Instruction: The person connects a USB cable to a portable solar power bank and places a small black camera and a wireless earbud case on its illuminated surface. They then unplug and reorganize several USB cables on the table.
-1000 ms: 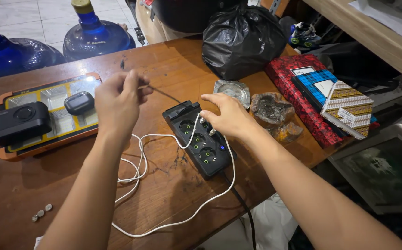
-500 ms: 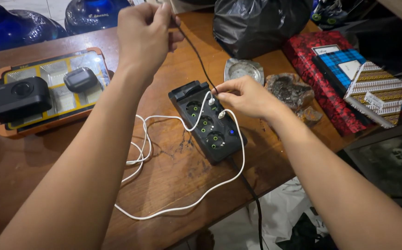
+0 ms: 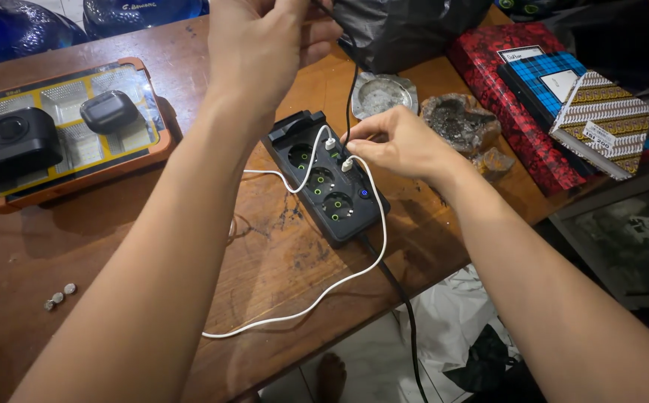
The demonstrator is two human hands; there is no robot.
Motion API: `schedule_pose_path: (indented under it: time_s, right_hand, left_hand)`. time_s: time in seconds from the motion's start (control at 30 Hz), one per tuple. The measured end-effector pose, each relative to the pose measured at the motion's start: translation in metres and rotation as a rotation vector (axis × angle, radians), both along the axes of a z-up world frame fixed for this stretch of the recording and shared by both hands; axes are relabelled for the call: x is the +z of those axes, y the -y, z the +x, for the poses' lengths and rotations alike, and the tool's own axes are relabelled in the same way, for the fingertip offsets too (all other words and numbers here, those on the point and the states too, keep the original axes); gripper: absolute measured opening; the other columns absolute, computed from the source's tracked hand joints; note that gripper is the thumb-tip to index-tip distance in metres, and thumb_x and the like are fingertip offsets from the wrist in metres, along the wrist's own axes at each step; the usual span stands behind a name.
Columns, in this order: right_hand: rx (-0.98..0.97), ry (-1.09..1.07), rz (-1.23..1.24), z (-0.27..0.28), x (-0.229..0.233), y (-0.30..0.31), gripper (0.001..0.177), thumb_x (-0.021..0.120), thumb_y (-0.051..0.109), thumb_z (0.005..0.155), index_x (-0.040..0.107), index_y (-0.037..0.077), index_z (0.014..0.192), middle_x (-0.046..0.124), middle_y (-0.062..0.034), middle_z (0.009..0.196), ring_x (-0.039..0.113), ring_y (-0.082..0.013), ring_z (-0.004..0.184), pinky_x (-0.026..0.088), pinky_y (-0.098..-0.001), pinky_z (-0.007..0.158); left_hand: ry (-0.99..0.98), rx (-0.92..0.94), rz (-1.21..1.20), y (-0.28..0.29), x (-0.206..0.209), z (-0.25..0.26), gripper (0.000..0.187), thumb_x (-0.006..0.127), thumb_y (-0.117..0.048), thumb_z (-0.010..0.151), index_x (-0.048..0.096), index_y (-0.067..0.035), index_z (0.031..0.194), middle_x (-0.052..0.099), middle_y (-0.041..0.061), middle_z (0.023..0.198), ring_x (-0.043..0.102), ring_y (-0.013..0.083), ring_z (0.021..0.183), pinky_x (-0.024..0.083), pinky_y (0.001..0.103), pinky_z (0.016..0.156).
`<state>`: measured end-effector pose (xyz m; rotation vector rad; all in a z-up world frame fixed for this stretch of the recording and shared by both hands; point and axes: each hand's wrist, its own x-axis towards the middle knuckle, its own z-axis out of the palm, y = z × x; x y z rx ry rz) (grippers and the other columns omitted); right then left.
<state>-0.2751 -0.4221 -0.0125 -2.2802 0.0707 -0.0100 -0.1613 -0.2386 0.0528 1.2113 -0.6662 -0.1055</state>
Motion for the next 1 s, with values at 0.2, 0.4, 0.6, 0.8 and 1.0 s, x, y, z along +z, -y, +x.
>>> schedule_pose_path:
  time_s: [0.2,0.4,0.6,0.8,1.0]
  right_hand:
    - [-0.052,-0.133,-0.324,0.019,0.011,-0.017,0.029,0.079,0.028,0.075,0.082,0.006,0.095,0.077,-0.0147,0.082,0.075,-0.0225,0.078,0.058,-0.0337,0.076]
    - [-0.208,0.005,-0.389,0.014,0.001,-0.043,0.031,0.088,0.022,0.067,0.080,0.004,0.090,0.075,-0.0198,0.090,0.076,-0.0305,0.087,0.059,-0.0376,0.084]
    - [-0.365,-0.041,-0.406,0.009,0.002,-0.060,0.026,0.091,0.019,0.067,0.080,0.008,0.088,0.075,-0.0182,0.092,0.073,-0.0335,0.091,0.057,-0.0414,0.084]
    - [-0.395,-0.073,-0.517,0.012,0.008,-0.071,0.018,0.086,0.014,0.071,0.078,0.009,0.086,0.074,-0.0177,0.091,0.072,-0.0360,0.091,0.057,-0.0445,0.081]
    - [-0.299,-0.039,-0.692,0.022,-0.004,-0.071,0.008,0.073,0.012,0.081,0.079,0.011,0.085,0.073,-0.0215,0.089,0.071,-0.0420,0.090,0.057,-0.0486,0.080]
  left_hand:
    - [-0.027,0.028,-0.056,-0.003,-0.001,-0.017,0.024,0.060,-0.020,0.104,0.071,-0.001,0.094,0.076,0.006,0.088,0.078,0.0132,0.078,0.065,0.025,0.070]
    - [-0.085,0.062,-0.134,-0.008,-0.009,-0.037,0.024,0.060,-0.020,0.104,0.068,0.001,0.096,0.075,0.007,0.089,0.079,0.0145,0.081,0.065,0.025,0.070]
    - [-0.016,0.114,-0.145,-0.015,-0.010,-0.055,0.021,0.062,-0.017,0.105,0.070,0.001,0.101,0.074,0.006,0.093,0.077,0.0128,0.084,0.064,0.025,0.072]
    - [-0.008,0.163,-0.113,-0.018,-0.008,-0.062,0.020,0.064,-0.017,0.104,0.070,0.001,0.100,0.074,0.005,0.091,0.077,0.0121,0.083,0.063,0.024,0.071]
    - [-0.003,0.201,-0.080,-0.023,-0.013,-0.067,0.020,0.064,-0.018,0.104,0.070,0.001,0.101,0.075,0.006,0.092,0.078,0.0127,0.084,0.062,0.024,0.071]
